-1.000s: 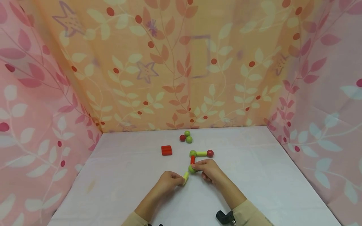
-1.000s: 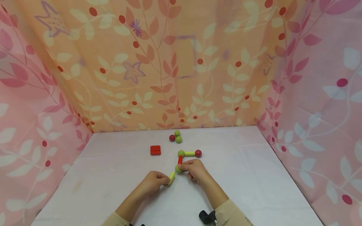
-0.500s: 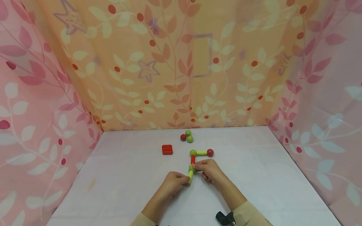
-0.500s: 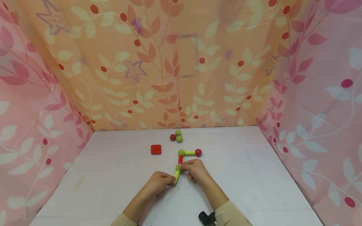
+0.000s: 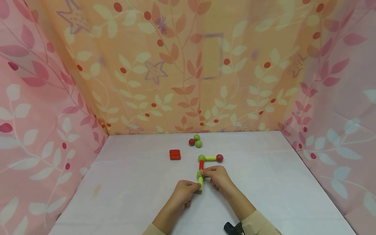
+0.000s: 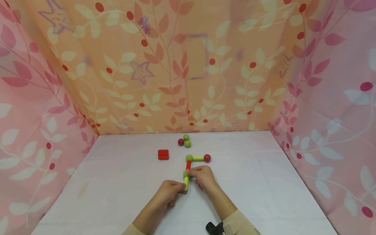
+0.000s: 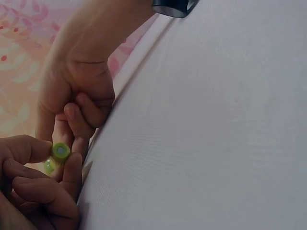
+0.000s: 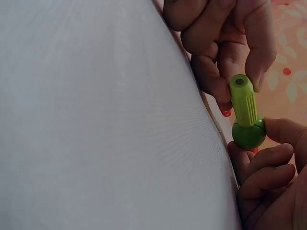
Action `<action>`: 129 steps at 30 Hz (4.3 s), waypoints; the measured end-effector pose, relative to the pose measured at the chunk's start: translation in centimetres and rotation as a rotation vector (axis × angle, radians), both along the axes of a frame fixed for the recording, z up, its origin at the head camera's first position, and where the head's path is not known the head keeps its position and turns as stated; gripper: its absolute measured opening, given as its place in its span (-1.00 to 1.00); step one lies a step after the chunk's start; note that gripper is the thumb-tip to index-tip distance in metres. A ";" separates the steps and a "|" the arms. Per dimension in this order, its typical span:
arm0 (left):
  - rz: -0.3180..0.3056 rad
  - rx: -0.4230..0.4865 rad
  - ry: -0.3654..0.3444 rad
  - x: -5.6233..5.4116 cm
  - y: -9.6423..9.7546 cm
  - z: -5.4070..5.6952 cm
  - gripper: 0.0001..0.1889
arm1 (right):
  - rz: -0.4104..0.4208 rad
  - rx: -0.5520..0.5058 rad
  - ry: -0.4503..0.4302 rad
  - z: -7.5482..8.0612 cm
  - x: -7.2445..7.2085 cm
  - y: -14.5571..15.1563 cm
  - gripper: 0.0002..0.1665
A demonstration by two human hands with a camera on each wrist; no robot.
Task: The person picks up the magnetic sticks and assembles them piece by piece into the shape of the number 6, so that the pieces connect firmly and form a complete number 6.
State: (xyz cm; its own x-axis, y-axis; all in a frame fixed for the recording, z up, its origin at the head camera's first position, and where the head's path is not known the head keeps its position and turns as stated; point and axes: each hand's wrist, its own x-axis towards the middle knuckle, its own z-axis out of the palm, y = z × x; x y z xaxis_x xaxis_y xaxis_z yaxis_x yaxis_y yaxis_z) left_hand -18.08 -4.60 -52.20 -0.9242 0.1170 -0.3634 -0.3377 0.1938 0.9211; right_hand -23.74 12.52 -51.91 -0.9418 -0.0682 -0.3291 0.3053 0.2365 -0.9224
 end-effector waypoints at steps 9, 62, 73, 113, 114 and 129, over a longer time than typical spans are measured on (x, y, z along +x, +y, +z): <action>0.038 -0.036 -0.019 0.1 0.2 0.3 -0.75 | 0.018 0.046 0.009 0.3 0.2 0.0 -0.51; 0.043 -0.119 -0.038 -0.4 -0.1 0.2 -0.78 | 0.466 0.536 0.386 6.2 -6.1 2.0 -0.76; 0.050 -0.120 -0.062 -0.4 0.0 0.0 -0.78 | 0.425 0.506 0.593 6.6 -13.8 2.0 -0.70; 0.072 -0.121 -0.045 -0.5 0.0 -0.3 -0.79 | 0.283 0.399 0.407 0.6 -16.6 -0.1 -0.56; 0.071 -0.121 -0.042 -0.4 0.0 -0.3 -0.79 | 0.278 0.403 0.414 0.6 -16.6 0.0 -0.56; 0.056 -0.135 -0.060 -0.4 0.4 0.0 -0.79 | 0.227 0.415 0.553 3.5 -15.1 1.4 -0.56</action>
State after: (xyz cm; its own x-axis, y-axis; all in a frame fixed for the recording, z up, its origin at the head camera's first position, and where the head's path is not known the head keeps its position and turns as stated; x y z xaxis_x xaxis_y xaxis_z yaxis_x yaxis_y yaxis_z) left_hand -18.47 -4.16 -52.23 -0.9041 0.0120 -0.4272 -0.4053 0.2932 0.8659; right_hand -38.84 13.95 -48.38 -0.9554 -0.2546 0.1497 -0.2778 0.6025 -0.7482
